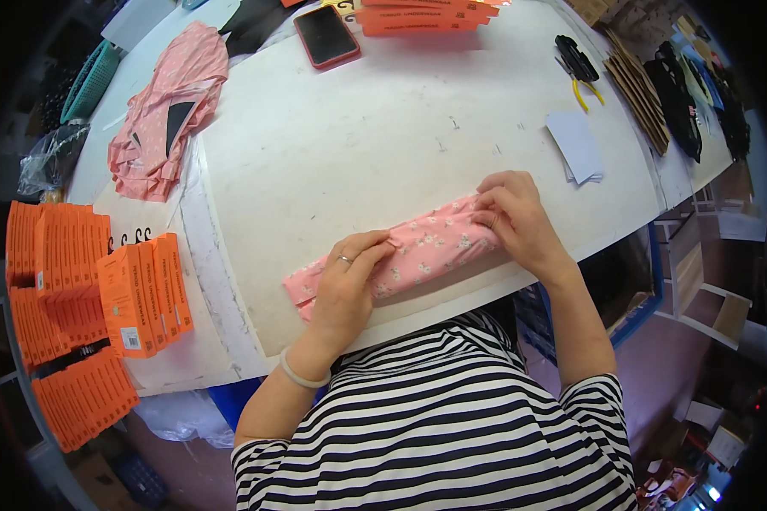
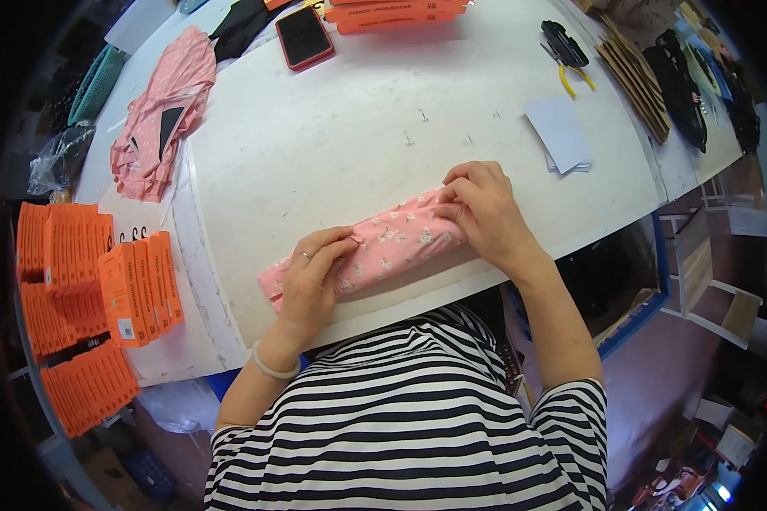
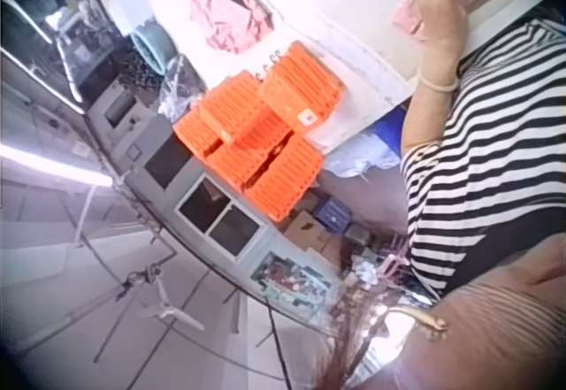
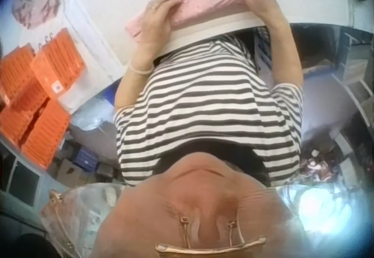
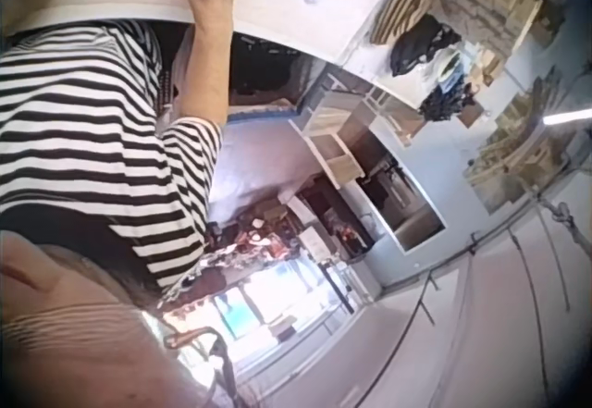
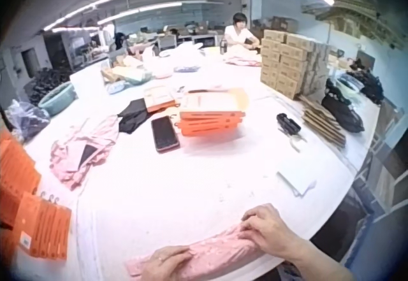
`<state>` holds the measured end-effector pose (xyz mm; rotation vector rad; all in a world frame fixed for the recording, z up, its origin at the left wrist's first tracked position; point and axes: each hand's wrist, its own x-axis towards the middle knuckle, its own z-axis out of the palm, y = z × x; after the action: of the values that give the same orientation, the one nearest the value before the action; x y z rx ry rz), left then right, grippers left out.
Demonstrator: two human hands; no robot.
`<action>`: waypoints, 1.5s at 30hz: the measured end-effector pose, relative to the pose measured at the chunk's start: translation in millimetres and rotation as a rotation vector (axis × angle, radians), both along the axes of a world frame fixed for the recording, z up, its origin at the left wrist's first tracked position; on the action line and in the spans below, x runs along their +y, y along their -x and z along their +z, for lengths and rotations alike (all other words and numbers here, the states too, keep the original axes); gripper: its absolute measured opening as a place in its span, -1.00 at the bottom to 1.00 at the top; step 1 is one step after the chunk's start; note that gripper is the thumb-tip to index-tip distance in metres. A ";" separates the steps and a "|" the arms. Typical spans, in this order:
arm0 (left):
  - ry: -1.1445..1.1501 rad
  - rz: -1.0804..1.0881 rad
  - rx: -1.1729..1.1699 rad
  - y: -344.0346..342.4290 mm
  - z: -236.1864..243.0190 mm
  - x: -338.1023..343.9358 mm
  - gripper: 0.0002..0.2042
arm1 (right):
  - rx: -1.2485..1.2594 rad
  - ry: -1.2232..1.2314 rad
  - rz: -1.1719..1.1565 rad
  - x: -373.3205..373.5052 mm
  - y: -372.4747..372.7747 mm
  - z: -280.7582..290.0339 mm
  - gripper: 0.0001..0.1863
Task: The person folds pink patterned underwear on a white table, inserts a white paper insert, and places the folded item into an orange box. This process is repeated multiple times with consistent folding and packaging steps.
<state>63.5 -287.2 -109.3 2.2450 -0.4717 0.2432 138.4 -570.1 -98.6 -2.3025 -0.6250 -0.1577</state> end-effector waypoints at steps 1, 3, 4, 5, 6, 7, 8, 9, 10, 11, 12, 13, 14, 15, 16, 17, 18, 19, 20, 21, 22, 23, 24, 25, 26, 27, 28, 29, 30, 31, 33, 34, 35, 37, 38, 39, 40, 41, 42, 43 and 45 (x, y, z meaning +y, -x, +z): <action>0.002 -0.003 0.000 -0.4 -0.1 0.1 -0.72 | 0.005 -0.013 -0.010 0.6 -1.9 -1.8 -0.81; 0.003 -0.006 -0.001 -0.9 -0.2 0.8 -0.72 | 0.036 -0.028 -0.044 2.0 -4.6 -3.2 -0.83; 0.003 -0.006 -0.003 -0.8 -0.4 1.0 -0.72 | 0.063 -0.030 -0.068 3.1 -5.7 -2.8 -0.83; 0.003 -0.006 -0.004 -0.8 -0.6 1.2 -0.72 | 0.089 -0.031 -0.092 4.0 -7.2 -2.4 -0.84; 0.005 -0.010 -0.009 0.3 -0.4 2.2 -0.72 | 0.070 0.035 -0.094 2.4 -9.1 -3.7 -0.84; 0.008 -0.013 -0.015 -0.7 -0.3 2.4 -0.72 | 0.050 0.101 -0.095 -3.0 -12.1 -5.5 -0.84; 0.010 -0.017 -0.020 -1.3 -0.1 2.4 -0.73 | 0.030 0.167 -0.095 -4.4 -13.0 -6.3 -0.83; 0.016 -0.020 -0.010 -1.4 -0.9 2.6 -0.72 | -0.115 0.182 -0.128 2.1 -10.3 -1.5 -0.83; 0.020 -0.013 -0.001 -1.0 0.2 2.5 -0.72 | -0.263 0.191 -0.152 12.8 -6.4 9.7 -0.83; 0.025 -0.006 0.007 0.0 0.4 2.8 -0.72 | -0.411 0.198 -0.177 24.1 -0.6 15.4 -0.82; 0.034 -0.010 0.003 -0.3 -0.8 1.9 -0.71 | -0.353 0.118 -0.074 32.4 8.5 14.9 -0.83; 0.039 -0.019 -0.001 -1.4 -1.8 1.7 -0.70 | -0.295 0.034 0.022 41.1 19.4 12.4 -0.83; 0.044 -0.029 -0.005 -1.6 -2.1 3.1 -0.69 | -0.237 -0.051 0.117 52.4 30.1 11.0 -0.82; 0.044 -0.031 -0.003 -3.6 -1.4 3.9 -0.71 | -0.089 -0.148 0.162 70.9 40.2 13.8 -0.82; 0.041 -0.027 0.002 -2.7 0.2 4.7 -0.73 | -0.064 -0.088 0.173 84.1 43.0 5.1 -0.82; 0.038 -0.023 0.007 -1.7 2.3 5.6 -0.75 | -0.039 -0.029 0.184 91.6 45.0 -4.6 -0.82; 0.103 -0.028 0.092 -0.6 4.9 10.7 -0.75 | -0.029 -0.015 0.132 97.1 44.9 -9.2 -0.81; 0.169 -0.031 0.176 -1.2 9.0 15.9 -0.75 | -0.019 -0.002 0.081 102.3 44.9 -12.9 -0.80; 0.237 -0.033 0.259 -0.2 14.8 21.0 -0.75 | -0.008 0.013 0.031 107.3 45.5 -15.6 -0.78; 0.124 -0.014 0.247 0.5 26.5 27.1 -0.74 | 0.030 0.017 0.028 110.5 43.7 -16.1 -0.78; 0.013 -0.006 0.238 2.4 42.2 34.2 -0.72 | 0.072 0.026 0.016 110.7 44.3 -14.5 -0.78; -0.045 -0.015 0.275 3.3 47.2 43.6 -0.71 | 0.114 0.035 0.003 110.6 44.6 -12.8 -0.78; -0.107 -0.022 0.310 5.2 53.6 53.1 -0.69 | 0.146 0.028 0.002 111.1 43.8 -10.9 -0.77; -0.116 -0.045 0.391 5.4 55.8 64.0 -0.67 | 0.179 0.021 0.000 111.1 42.9 -9.0 -0.77; -0.123 -0.069 0.473 5.0 58.1 74.6 -0.65 | 0.212 0.014 -0.002 112.7 42.0 -7.1 -0.76; -0.101 -0.049 0.579 2.9 61.3 83.8 -0.64 | 0.224 0.029 -0.016 114.3 41.8 -3.6 -0.75; -0.077 -0.030 0.685 -0.7 64.7 92.8 -0.62 | 0.237 0.045 -0.031 116.2 41.7 -0.4 -0.74; -0.053 -0.010 0.790 -3.6 67.0 101.0 -0.60 | 0.250 0.060 -0.047 118.7 41.7 1.0 -0.74; 0.014 -0.001 0.775 -4.6 62.2 106.7 -0.57 | 0.242 0.069 -0.048 119.6 41.6 1.4 -0.73; -0.073 0.019 0.604 -1.0 60.9 106.4 -0.57 | 0.234 0.078 -0.049 120.5 41.3 1.5 -0.72; -0.201 0.058 0.318 7.9 65.3 97.2 -0.57 | 0.213 0.084 -0.052 122.8 37.6 1.7 -0.71; -0.244 0.082 0.206 11.3 68.3 90.4 -0.57 | 0.210 0.085 -0.052 121.3 39.7 1.0 -0.71; -0.286 0.062 0.315 13.4 72.1 92.4 -0.56 | 0.208 0.085 -0.053 121.5 40.4 0.3 -0.70; -0.346 0.007 0.534 15.2 72.9 93.1 -0.55 | 0.235 0.067 -0.054 121.1 40.8 1.2 -0.70; -0.277 0.023 0.595 14.2 71.2 94.5 -0.56 | 0.248 0.057 -0.056 120.3 40.3 1.5 -0.69; -0.217 0.038 0.659 14.0 70.8 98.4 -0.58 | 0.229 0.057 -0.056 120.5 41.1 1.2 -0.69; -0.156 0.053 0.723 13.4 70.2 102.1 -0.59 | 0.210 0.056 -0.056 120.7 41.4 0.7 -0.69; 0.067 0.081 0.822 11.8 69.1 105.2 -0.62 | 0.192 0.055 -0.057 120.8 41.6 0.5 -0.69; 0.291 0.118 0.914 11.2 67.4 109.3 -0.65 | 0.206 0.056 -0.058 121.9 41.5 0.7 -0.69; 0.518 0.156 0.999 10.6 64.8 114.3 -0.67 | 0.220 0.057 -0.058 122.3 41.1 1.9 -0.69; 0.593 0.112 0.981 8.2 55.6 123.6 -0.72 | 0.229 0.068 -0.062 122.8 41.6 1.5 -0.69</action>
<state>55.3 -163.6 -53.7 1.5478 0.2377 -0.5811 96.8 -447.3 -97.1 -2.3624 -0.4478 0.0988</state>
